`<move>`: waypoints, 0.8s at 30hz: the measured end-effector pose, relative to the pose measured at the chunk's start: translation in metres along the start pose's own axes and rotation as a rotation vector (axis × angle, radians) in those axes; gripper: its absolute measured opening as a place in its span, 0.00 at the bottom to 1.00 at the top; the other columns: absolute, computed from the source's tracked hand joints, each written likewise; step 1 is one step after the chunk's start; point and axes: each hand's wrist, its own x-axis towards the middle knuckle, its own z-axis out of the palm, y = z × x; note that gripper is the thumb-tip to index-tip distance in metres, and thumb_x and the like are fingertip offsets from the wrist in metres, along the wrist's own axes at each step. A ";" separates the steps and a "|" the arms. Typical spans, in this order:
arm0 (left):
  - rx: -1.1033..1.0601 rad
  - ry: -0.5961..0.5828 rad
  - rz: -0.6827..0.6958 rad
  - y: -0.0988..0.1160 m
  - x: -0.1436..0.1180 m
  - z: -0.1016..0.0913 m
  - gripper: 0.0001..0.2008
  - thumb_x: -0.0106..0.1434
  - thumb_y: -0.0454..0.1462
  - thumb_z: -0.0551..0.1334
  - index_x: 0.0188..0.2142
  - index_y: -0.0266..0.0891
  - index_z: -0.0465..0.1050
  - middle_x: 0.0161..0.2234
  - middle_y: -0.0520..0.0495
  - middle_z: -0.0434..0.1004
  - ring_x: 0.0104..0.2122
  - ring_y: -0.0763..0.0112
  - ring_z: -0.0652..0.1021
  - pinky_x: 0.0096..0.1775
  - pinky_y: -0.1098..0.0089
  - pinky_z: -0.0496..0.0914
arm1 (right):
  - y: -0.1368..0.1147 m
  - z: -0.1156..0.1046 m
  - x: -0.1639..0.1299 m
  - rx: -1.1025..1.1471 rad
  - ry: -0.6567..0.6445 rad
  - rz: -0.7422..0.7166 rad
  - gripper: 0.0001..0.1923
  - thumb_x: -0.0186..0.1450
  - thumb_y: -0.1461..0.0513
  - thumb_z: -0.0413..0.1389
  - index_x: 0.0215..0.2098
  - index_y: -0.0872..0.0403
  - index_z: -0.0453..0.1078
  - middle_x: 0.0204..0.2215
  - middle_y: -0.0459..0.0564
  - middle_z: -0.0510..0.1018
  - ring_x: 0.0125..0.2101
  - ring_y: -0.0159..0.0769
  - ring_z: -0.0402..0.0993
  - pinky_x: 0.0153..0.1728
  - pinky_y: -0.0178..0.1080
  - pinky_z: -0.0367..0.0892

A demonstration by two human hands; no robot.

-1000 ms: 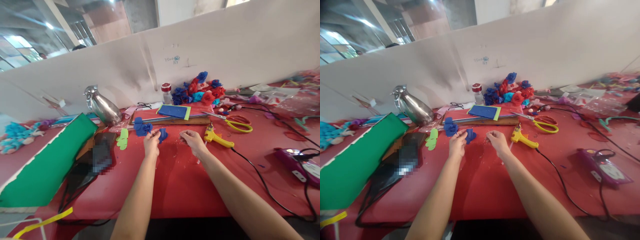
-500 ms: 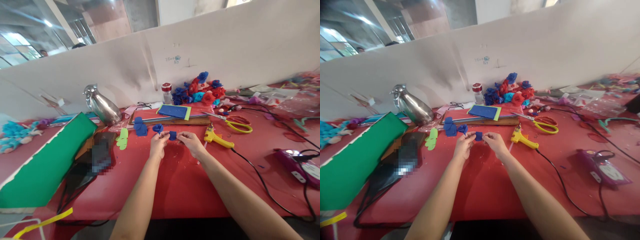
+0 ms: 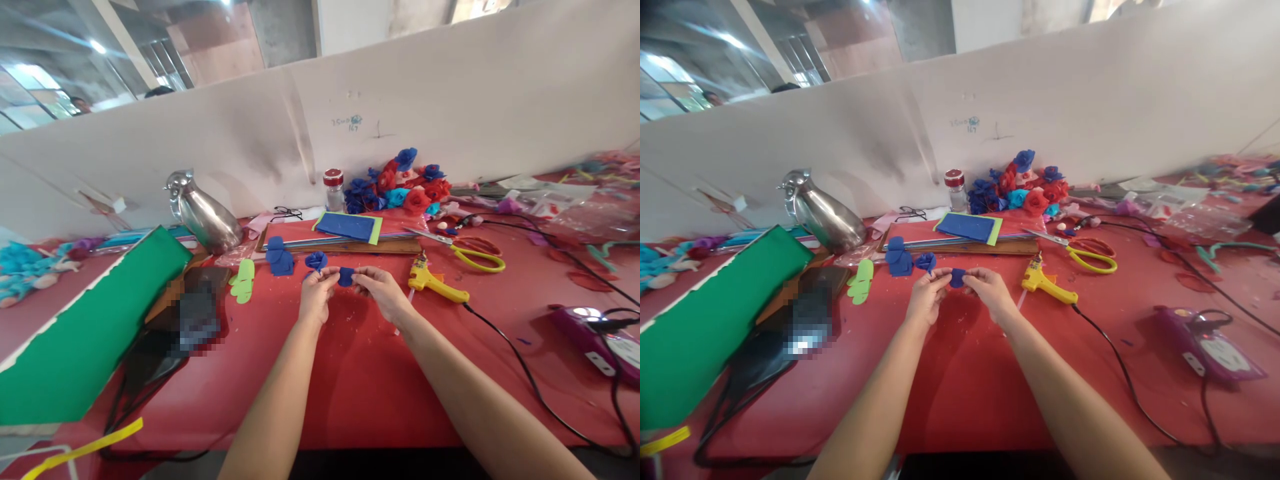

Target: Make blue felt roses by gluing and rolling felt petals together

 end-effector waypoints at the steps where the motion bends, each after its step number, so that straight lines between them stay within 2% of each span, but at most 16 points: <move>1: 0.003 0.000 0.000 0.000 0.000 0.000 0.12 0.41 0.33 0.70 0.28 0.34 0.74 0.22 0.55 0.69 0.14 0.88 0.55 0.19 0.76 0.45 | 0.000 0.000 0.000 -0.008 -0.007 -0.001 0.14 0.45 0.55 0.64 0.26 0.55 0.72 0.18 0.43 0.73 0.20 0.27 0.65 0.25 0.33 0.61; 5: 0.005 -0.005 0.015 0.001 -0.001 0.000 0.11 0.42 0.33 0.69 0.28 0.34 0.75 0.20 0.56 0.67 0.14 0.88 0.55 0.20 0.76 0.46 | 0.000 0.000 -0.001 -0.042 -0.013 -0.022 0.13 0.45 0.54 0.63 0.23 0.55 0.71 0.15 0.42 0.71 0.19 0.27 0.64 0.25 0.34 0.60; 12: -0.004 0.009 0.015 0.004 -0.003 0.001 0.10 0.42 0.33 0.68 0.27 0.34 0.74 0.21 0.55 0.70 0.14 0.88 0.55 0.19 0.76 0.46 | 0.001 0.000 0.001 -0.039 0.014 -0.024 0.13 0.45 0.54 0.61 0.25 0.54 0.72 0.18 0.45 0.73 0.20 0.29 0.66 0.25 0.34 0.62; 14: -0.012 0.013 0.004 0.004 -0.002 0.002 0.10 0.42 0.32 0.68 0.27 0.34 0.74 0.20 0.55 0.69 0.14 0.88 0.54 0.19 0.76 0.46 | 0.002 -0.001 0.001 -0.060 0.088 -0.076 0.12 0.47 0.55 0.59 0.26 0.54 0.71 0.19 0.45 0.73 0.20 0.29 0.66 0.25 0.35 0.62; 18: -0.027 0.038 -0.008 0.004 -0.002 0.002 0.12 0.41 0.32 0.69 0.28 0.34 0.74 0.19 0.56 0.69 0.14 0.87 0.56 0.20 0.77 0.47 | 0.003 -0.002 -0.002 -0.209 0.295 -0.316 0.09 0.51 0.58 0.55 0.28 0.53 0.71 0.24 0.46 0.75 0.24 0.31 0.68 0.27 0.35 0.63; 20: -0.027 0.033 -0.017 0.003 -0.003 0.004 0.13 0.40 0.32 0.70 0.29 0.34 0.74 0.20 0.55 0.71 0.15 0.87 0.58 0.20 0.77 0.48 | 0.003 0.000 -0.005 -0.277 0.258 -0.347 0.09 0.53 0.58 0.55 0.29 0.53 0.72 0.24 0.46 0.76 0.24 0.32 0.70 0.28 0.35 0.64; 22: -0.026 0.018 -0.034 0.003 -0.004 0.006 0.14 0.40 0.32 0.71 0.29 0.34 0.74 0.21 0.54 0.72 0.15 0.87 0.58 0.20 0.78 0.48 | 0.004 0.004 -0.007 -0.321 0.176 -0.309 0.10 0.53 0.57 0.55 0.29 0.54 0.72 0.25 0.47 0.78 0.25 0.34 0.72 0.29 0.36 0.65; 24: -0.021 0.007 -0.056 0.002 -0.006 0.008 0.15 0.39 0.33 0.72 0.29 0.34 0.74 0.20 0.54 0.71 0.14 0.88 0.58 0.19 0.78 0.47 | 0.006 0.006 -0.008 -0.369 0.147 -0.282 0.10 0.52 0.56 0.56 0.29 0.53 0.72 0.25 0.48 0.79 0.26 0.35 0.74 0.30 0.37 0.66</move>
